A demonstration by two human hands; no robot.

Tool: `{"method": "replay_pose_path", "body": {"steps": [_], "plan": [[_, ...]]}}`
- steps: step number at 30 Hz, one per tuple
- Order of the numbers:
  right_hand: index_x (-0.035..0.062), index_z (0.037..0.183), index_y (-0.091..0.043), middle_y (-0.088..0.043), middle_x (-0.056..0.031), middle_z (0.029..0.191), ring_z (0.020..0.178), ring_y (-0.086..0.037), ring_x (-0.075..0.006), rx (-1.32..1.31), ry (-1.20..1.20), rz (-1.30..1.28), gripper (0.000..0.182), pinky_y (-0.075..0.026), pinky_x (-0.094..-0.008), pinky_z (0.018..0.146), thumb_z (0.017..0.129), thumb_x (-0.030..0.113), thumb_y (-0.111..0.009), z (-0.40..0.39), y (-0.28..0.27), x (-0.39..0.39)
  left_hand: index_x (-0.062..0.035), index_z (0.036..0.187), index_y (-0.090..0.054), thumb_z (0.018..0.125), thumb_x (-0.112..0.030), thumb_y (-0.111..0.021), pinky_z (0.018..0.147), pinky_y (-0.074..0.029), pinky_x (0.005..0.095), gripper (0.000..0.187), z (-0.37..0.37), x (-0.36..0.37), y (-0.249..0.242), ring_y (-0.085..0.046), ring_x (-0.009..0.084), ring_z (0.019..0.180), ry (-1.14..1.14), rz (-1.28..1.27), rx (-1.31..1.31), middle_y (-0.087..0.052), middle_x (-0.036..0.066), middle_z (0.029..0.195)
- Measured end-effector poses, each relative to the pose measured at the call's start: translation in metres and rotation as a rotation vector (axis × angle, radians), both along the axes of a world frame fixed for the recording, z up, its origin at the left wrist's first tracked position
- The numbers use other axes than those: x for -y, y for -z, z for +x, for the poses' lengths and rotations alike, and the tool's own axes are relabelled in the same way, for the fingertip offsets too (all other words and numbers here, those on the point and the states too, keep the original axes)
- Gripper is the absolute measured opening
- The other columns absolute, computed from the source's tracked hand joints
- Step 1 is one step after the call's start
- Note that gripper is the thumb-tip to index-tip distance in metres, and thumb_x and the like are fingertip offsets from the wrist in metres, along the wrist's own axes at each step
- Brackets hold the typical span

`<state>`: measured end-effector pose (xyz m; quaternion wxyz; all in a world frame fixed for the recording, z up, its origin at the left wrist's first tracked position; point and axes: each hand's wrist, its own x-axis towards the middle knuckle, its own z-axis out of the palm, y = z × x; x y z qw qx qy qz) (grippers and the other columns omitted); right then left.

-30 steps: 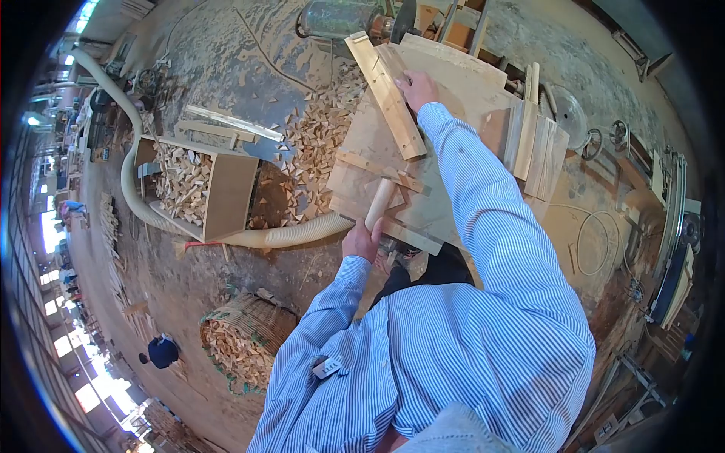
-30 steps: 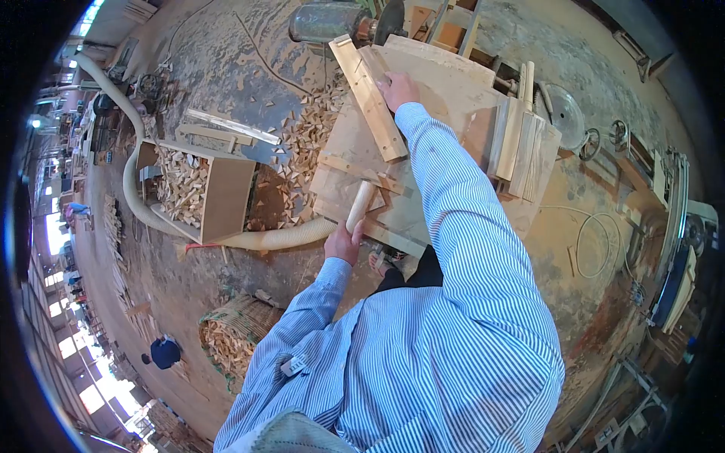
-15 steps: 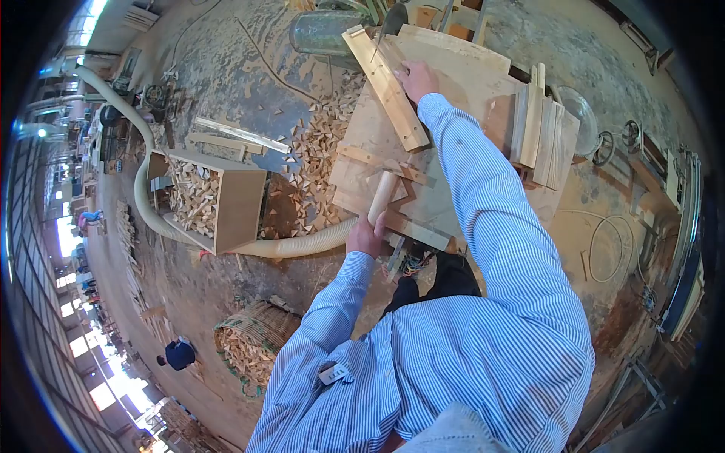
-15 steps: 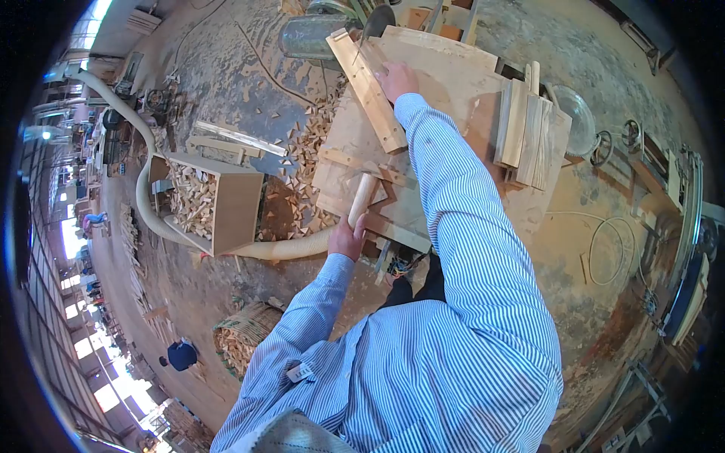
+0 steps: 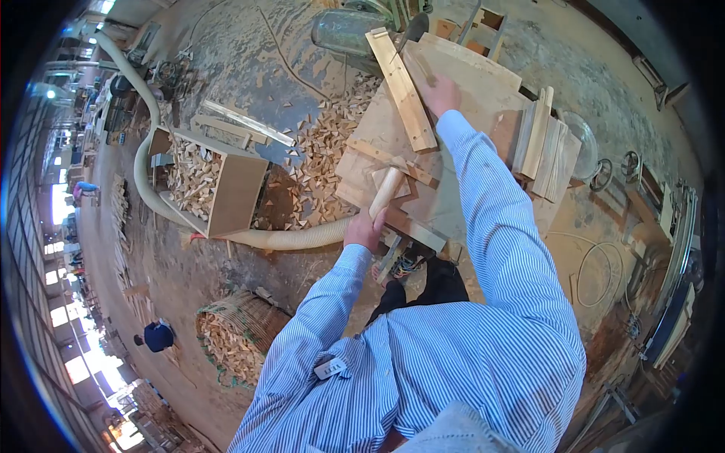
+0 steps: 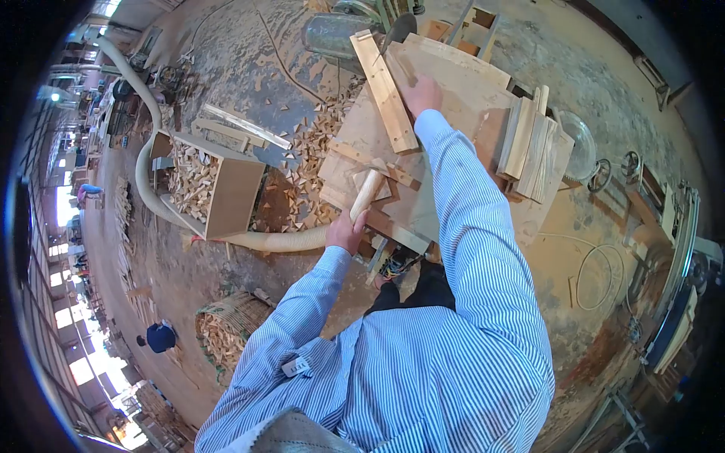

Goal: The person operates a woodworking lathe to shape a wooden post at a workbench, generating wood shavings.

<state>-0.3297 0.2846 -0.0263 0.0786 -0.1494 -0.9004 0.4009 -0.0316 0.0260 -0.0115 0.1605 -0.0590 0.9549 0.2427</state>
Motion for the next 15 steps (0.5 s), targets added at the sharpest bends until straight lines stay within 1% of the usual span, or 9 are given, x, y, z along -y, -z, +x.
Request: {"method": "replay_pose_path", "body": {"steps": [2,5,9,11,15], "plan": [[0.0089,0.122,-0.073,-0.068,-0.0206,0.116,0.111,-0.064,-0.0384,-0.090,0.029,0.159,0.044,-0.051,-0.0475,0.098,0.087,0.036,-0.074,0.016,-0.007,0.000,0.0036,0.107,-0.061,0.100,-0.059,-0.052,0.081,-0.051,0.0580,0.064,0.009,0.006,-0.002,-0.066,0.0510,0.091,-0.003,0.006,0.024,-0.069,0.033,0.093],[0.0076,0.119,-0.073,-0.066,-0.0205,0.114,0.110,-0.064,-0.0394,-0.140,-0.045,0.233,0.039,-0.052,-0.0480,0.094,0.089,0.032,-0.072,0.041,-0.021,0.007,0.0031,0.110,-0.061,0.100,-0.059,-0.051,0.084,-0.050,0.0583,0.064,0.022,0.015,-0.003,-0.065,0.0509,0.095,-0.017,0.024,0.054,-0.069,0.033,0.096],[0.0070,0.114,-0.075,-0.068,-0.0226,0.112,0.108,-0.065,-0.0402,-0.161,-0.045,0.167,0.035,-0.052,-0.0485,0.093,0.090,0.032,-0.070,0.072,-0.008,0.024,0.0021,0.112,-0.061,0.100,-0.060,-0.050,0.086,-0.049,0.0578,0.065,0.040,0.029,-0.002,-0.065,0.0508,0.096,-0.024,0.032,0.099,-0.069,0.033,0.099],[0.0070,0.110,-0.077,-0.071,-0.0237,0.108,0.105,-0.066,-0.0402,-0.014,-0.088,0.074,0.032,-0.052,-0.0487,0.093,0.091,0.033,-0.069,0.083,-0.002,0.032,0.0020,0.113,-0.061,0.100,-0.060,-0.051,0.085,-0.049,0.0576,0.065,0.050,0.036,-0.006,-0.065,0.0506,0.096,-0.020,0.020,0.108,-0.069,0.032,0.098],[0.0070,0.107,-0.078,-0.073,-0.0230,0.104,0.102,-0.067,-0.0406,-0.054,-0.068,0.080,0.032,-0.052,-0.0489,0.093,0.091,0.034,-0.069,0.078,0.008,0.048,0.0018,0.109,-0.061,0.099,-0.061,-0.051,0.083,-0.051,0.0568,0.065,0.065,0.046,-0.009,-0.066,0.0490,0.094,-0.023,0.028,0.145,-0.069,0.031,0.097]]}}
